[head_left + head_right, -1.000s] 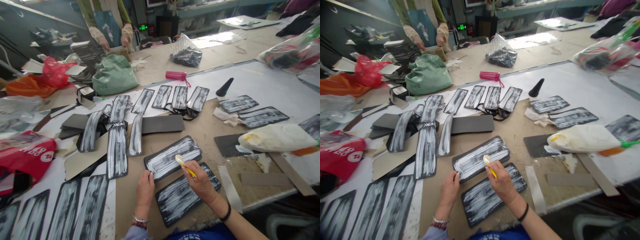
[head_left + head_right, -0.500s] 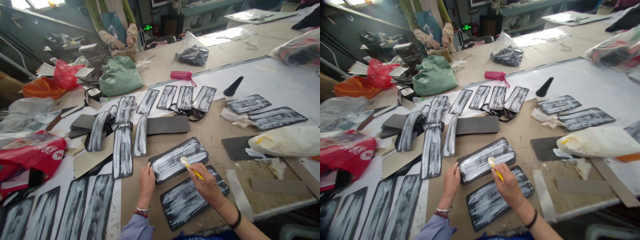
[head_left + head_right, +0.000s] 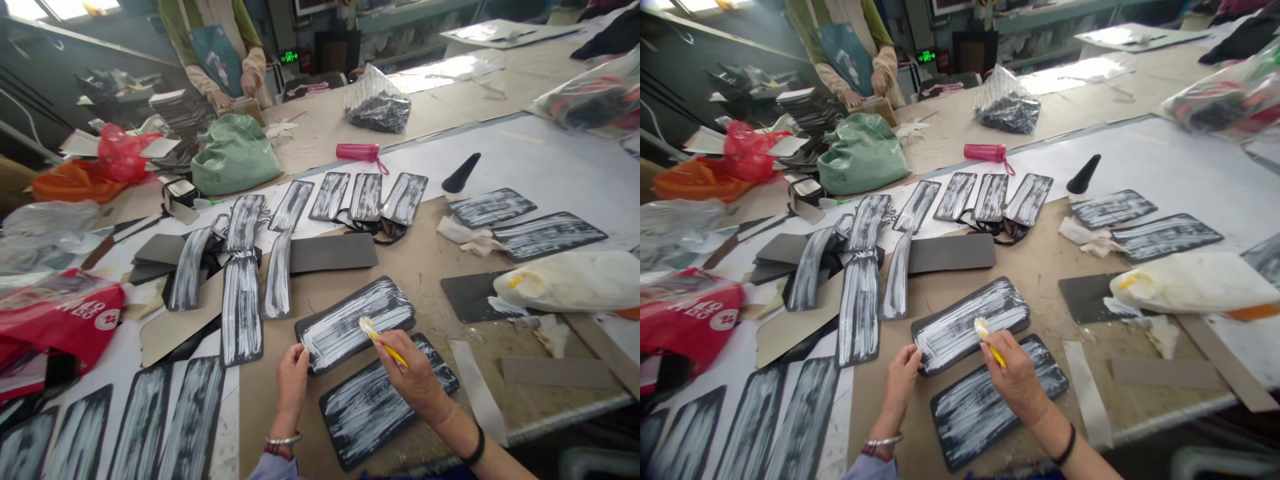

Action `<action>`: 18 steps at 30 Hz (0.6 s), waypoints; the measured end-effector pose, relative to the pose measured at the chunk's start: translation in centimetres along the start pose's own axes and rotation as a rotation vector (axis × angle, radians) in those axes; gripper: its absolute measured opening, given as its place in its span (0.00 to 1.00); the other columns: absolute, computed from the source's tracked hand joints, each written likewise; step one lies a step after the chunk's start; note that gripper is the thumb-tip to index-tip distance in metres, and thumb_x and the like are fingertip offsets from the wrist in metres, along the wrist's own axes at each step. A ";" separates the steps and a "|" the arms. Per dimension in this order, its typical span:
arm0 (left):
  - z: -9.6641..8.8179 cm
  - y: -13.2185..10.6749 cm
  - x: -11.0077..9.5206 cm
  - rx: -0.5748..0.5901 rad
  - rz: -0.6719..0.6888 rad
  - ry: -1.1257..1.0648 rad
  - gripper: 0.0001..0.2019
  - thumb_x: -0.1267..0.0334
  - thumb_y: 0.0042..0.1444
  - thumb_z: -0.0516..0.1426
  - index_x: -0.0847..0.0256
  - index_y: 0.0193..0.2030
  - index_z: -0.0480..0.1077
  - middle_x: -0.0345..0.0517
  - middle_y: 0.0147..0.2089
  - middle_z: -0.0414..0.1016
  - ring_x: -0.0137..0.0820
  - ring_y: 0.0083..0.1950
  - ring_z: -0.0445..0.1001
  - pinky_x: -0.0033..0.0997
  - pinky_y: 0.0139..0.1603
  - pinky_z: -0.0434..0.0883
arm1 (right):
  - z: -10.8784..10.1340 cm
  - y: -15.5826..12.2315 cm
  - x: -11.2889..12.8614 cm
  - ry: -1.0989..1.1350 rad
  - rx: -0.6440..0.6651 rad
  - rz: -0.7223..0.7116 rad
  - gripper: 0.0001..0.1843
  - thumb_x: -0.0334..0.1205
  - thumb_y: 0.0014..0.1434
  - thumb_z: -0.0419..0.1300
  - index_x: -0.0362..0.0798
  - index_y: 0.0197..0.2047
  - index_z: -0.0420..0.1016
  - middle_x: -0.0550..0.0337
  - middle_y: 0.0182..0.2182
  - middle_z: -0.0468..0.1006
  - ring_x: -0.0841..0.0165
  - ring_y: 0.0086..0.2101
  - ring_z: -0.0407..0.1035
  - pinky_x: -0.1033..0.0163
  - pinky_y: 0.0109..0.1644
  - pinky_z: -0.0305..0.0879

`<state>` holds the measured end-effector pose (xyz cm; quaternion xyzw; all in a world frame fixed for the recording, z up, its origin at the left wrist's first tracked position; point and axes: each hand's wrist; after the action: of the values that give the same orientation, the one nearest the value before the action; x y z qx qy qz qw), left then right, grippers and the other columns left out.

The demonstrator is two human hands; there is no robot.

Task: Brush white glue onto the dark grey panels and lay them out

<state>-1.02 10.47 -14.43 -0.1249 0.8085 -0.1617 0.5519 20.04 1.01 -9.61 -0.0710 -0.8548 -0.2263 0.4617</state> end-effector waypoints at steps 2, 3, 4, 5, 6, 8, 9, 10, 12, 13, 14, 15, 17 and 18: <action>-0.1 -0.2 -0.3 0.043 -0.009 0.028 0.19 0.46 0.41 0.57 0.63 0.27 0.69 0.40 0.23 0.70 0.29 0.24 0.67 0.30 0.28 0.68 | 0.2 0.5 0.8 0.036 -0.022 0.006 0.08 0.35 0.64 0.51 0.50 0.41 0.71 0.54 0.33 0.72 0.64 0.36 0.69 0.58 0.41 0.69; -0.1 -0.4 -0.4 0.052 0.001 0.039 0.19 0.45 0.41 0.56 0.62 0.26 0.68 0.39 0.22 0.69 0.28 0.24 0.66 0.30 0.28 0.67 | 0.6 0.7 1.3 0.067 -0.036 0.015 0.08 0.36 0.64 0.51 0.49 0.40 0.71 0.55 0.32 0.72 0.64 0.35 0.69 0.59 0.40 0.69; -0.2 -0.6 -0.4 0.057 0.015 0.048 0.18 0.45 0.42 0.55 0.61 0.26 0.67 0.38 0.22 0.68 0.27 0.23 0.65 0.29 0.27 0.66 | 1.2 1.0 1.9 0.107 -0.045 0.035 0.08 0.37 0.63 0.52 0.49 0.38 0.72 0.55 0.31 0.72 0.64 0.34 0.69 0.59 0.39 0.70; -0.2 -0.7 -0.3 0.065 0.029 0.057 0.18 0.45 0.43 0.55 0.61 0.26 0.66 0.38 0.22 0.67 0.27 0.22 0.64 0.29 0.27 0.65 | 2.0 1.2 2.3 0.158 -0.046 0.070 0.08 0.39 0.63 0.52 0.49 0.36 0.72 0.55 0.30 0.72 0.65 0.33 0.69 0.59 0.38 0.70; -0.3 -0.9 -0.2 0.074 0.039 0.068 0.18 0.45 0.44 0.54 0.60 0.26 0.65 0.37 0.21 0.66 0.26 0.22 0.63 0.28 0.26 0.64 | 3.1 1.4 2.7 0.224 -0.045 0.125 0.09 0.41 0.63 0.53 0.48 0.35 0.72 0.56 0.29 0.72 0.65 0.31 0.69 0.60 0.36 0.71; -0.4 -1.2 0.2 0.089 0.043 0.100 0.17 0.45 0.45 0.52 0.59 0.25 0.63 0.36 0.20 0.65 0.26 0.21 0.62 0.28 0.25 0.63 | 5.3 1.6 2.7 0.381 -0.039 0.278 0.13 0.46 0.62 0.54 0.47 0.33 0.72 0.56 0.29 0.72 0.67 0.28 0.70 0.61 0.32 0.72; -0.5 -1.3 0.4 0.090 0.042 0.122 0.17 0.45 0.46 0.52 0.58 0.25 0.63 0.35 0.20 0.64 0.26 0.20 0.62 0.28 0.25 0.62 | 6.2 1.7 2.3 0.447 -0.043 0.358 0.15 0.50 0.61 0.55 0.47 0.33 0.71 0.56 0.30 0.72 0.67 0.27 0.70 0.61 0.30 0.73; -0.6 -1.5 0.5 0.088 0.042 0.145 0.17 0.45 0.46 0.51 0.58 0.25 0.63 0.35 0.19 0.64 0.27 0.20 0.62 0.28 0.25 0.62 | 6.9 1.9 1.7 0.492 -0.059 0.429 0.17 0.53 0.59 0.56 0.46 0.33 0.71 0.56 0.30 0.73 0.67 0.26 0.71 0.61 0.29 0.74; -0.8 -1.7 0.8 0.085 0.045 0.180 0.16 0.46 0.46 0.50 0.58 0.25 0.63 0.35 0.17 0.63 0.28 0.20 0.63 0.29 0.26 0.62 | 7.0 2.5 -0.2 0.496 -0.112 0.532 0.21 0.58 0.55 0.59 0.46 0.33 0.70 0.56 0.29 0.74 0.65 0.25 0.72 0.59 0.29 0.75; -0.9 -1.8 0.8 0.088 0.048 0.189 0.16 0.46 0.46 0.50 0.57 0.25 0.63 0.35 0.17 0.63 0.28 0.20 0.63 0.29 0.26 0.62 | 6.5 3.0 -1.3 0.464 -0.152 0.562 0.23 0.60 0.52 0.60 0.46 0.33 0.70 0.56 0.29 0.74 0.64 0.25 0.73 0.58 0.30 0.75; -1.0 -1.9 0.9 0.088 0.052 0.192 0.15 0.47 0.46 0.49 0.57 0.25 0.63 0.35 0.16 0.62 0.29 0.20 0.64 0.29 0.26 0.63 | 5.6 3.6 -2.5 0.427 -0.201 0.581 0.25 0.61 0.50 0.60 0.45 0.34 0.70 0.56 0.28 0.75 0.63 0.25 0.73 0.57 0.31 0.75; -1.1 -2.0 0.9 0.090 0.056 0.191 0.15 0.48 0.46 0.49 0.57 0.24 0.62 0.35 0.15 0.62 0.29 0.19 0.64 0.30 0.26 0.63 | 4.4 4.2 -3.5 0.388 -0.253 0.594 0.26 0.63 0.48 0.60 0.45 0.34 0.70 0.55 0.28 0.75 0.62 0.25 0.73 0.57 0.32 0.75; -1.0 -2.0 1.0 0.085 0.066 0.185 0.14 0.49 0.46 0.49 0.57 0.24 0.63 0.35 0.15 0.62 0.29 0.19 0.64 0.29 0.26 0.63 | 1.9 5.6 -5.3 0.311 -0.334 0.613 0.29 0.65 0.46 0.60 0.45 0.34 0.69 0.55 0.26 0.75 0.61 0.26 0.74 0.57 0.33 0.74; -1.0 -1.9 1.0 0.081 0.070 0.184 0.13 0.49 0.45 0.49 0.57 0.24 0.63 0.35 0.15 0.62 0.29 0.19 0.65 0.29 0.26 0.63 | 0.7 6.3 -5.9 0.277 -0.360 0.622 0.29 0.65 0.45 0.59 0.45 0.34 0.69 0.55 0.24 0.75 0.60 0.26 0.74 0.57 0.33 0.73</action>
<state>-2.25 8.52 -14.20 -0.0590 0.8525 -0.1855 0.4851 24.91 7.46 -12.76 -0.3754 -0.6686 -0.2292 0.5995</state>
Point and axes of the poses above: each hand's wrist, its own y-axis towards the middle knuckle, its own z-axis out of the palm, x = y × z
